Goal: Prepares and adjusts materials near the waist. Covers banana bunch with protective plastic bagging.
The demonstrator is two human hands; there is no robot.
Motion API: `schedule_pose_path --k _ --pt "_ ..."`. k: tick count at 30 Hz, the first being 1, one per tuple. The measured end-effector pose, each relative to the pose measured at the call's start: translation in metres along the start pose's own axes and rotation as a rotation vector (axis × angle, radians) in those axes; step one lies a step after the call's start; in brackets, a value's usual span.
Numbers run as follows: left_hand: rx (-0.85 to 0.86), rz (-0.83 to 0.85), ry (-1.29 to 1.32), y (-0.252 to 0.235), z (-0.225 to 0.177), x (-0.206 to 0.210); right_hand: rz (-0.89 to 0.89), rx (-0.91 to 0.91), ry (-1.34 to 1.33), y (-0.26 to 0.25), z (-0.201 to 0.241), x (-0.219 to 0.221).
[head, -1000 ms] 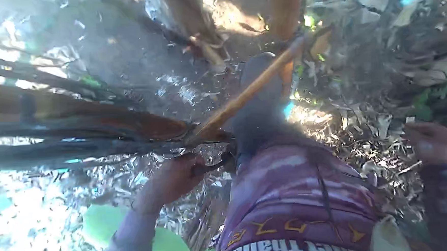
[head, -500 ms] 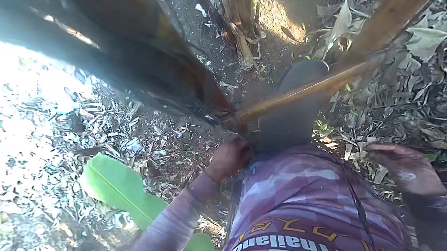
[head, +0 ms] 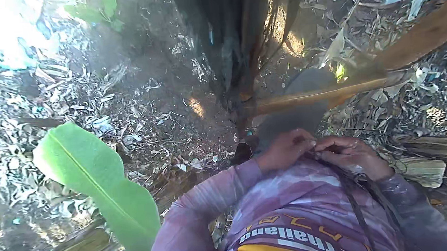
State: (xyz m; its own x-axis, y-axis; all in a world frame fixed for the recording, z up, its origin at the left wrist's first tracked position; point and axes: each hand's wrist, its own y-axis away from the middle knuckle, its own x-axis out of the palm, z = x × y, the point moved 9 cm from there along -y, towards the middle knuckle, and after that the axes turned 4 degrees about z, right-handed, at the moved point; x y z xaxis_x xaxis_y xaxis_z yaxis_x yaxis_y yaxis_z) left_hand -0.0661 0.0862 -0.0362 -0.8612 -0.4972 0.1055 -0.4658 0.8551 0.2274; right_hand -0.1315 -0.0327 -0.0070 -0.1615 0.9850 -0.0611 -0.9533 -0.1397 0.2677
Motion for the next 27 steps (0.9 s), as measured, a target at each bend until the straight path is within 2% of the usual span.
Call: schedule_pose_path --k 9,11,13,15,16,17,19,21,24,27 --pt "0.037 -0.269 0.101 0.032 0.026 -0.054 0.158 0.137 0.029 -0.007 -0.001 0.006" --pt "-0.024 -0.229 0.064 0.040 0.034 -0.062 0.200 0.202 0.065 -0.007 -0.002 0.009" --pt "-0.089 -0.114 -0.079 0.053 0.036 -0.078 0.169 0.218 0.074 -0.006 -0.001 0.004" --pt "-0.153 -0.044 -0.314 0.074 0.040 -0.117 0.069 0.171 0.038 -0.002 0.001 -0.012" --pt "-0.241 -0.060 -0.409 0.087 0.049 -0.144 0.005 0.146 0.006 0.000 0.002 -0.021" --pt "-0.383 -0.104 -0.457 0.101 0.065 -0.174 -0.052 0.129 -0.028 0.002 0.003 -0.030" --pt "-0.613 -0.326 -0.431 0.124 0.108 -0.230 -0.127 0.101 -0.083 0.003 0.004 -0.042" --pt "-0.718 -0.516 -0.317 0.135 0.153 -0.260 -0.140 0.061 -0.125 0.002 0.003 -0.045" --pt "-0.849 -0.561 -0.149 0.122 0.205 -0.261 -0.141 0.027 -0.147 0.003 0.002 -0.046" --pt "-0.967 -0.548 -0.103 0.105 0.241 -0.255 -0.182 0.055 -0.138 0.010 -0.003 -0.052"
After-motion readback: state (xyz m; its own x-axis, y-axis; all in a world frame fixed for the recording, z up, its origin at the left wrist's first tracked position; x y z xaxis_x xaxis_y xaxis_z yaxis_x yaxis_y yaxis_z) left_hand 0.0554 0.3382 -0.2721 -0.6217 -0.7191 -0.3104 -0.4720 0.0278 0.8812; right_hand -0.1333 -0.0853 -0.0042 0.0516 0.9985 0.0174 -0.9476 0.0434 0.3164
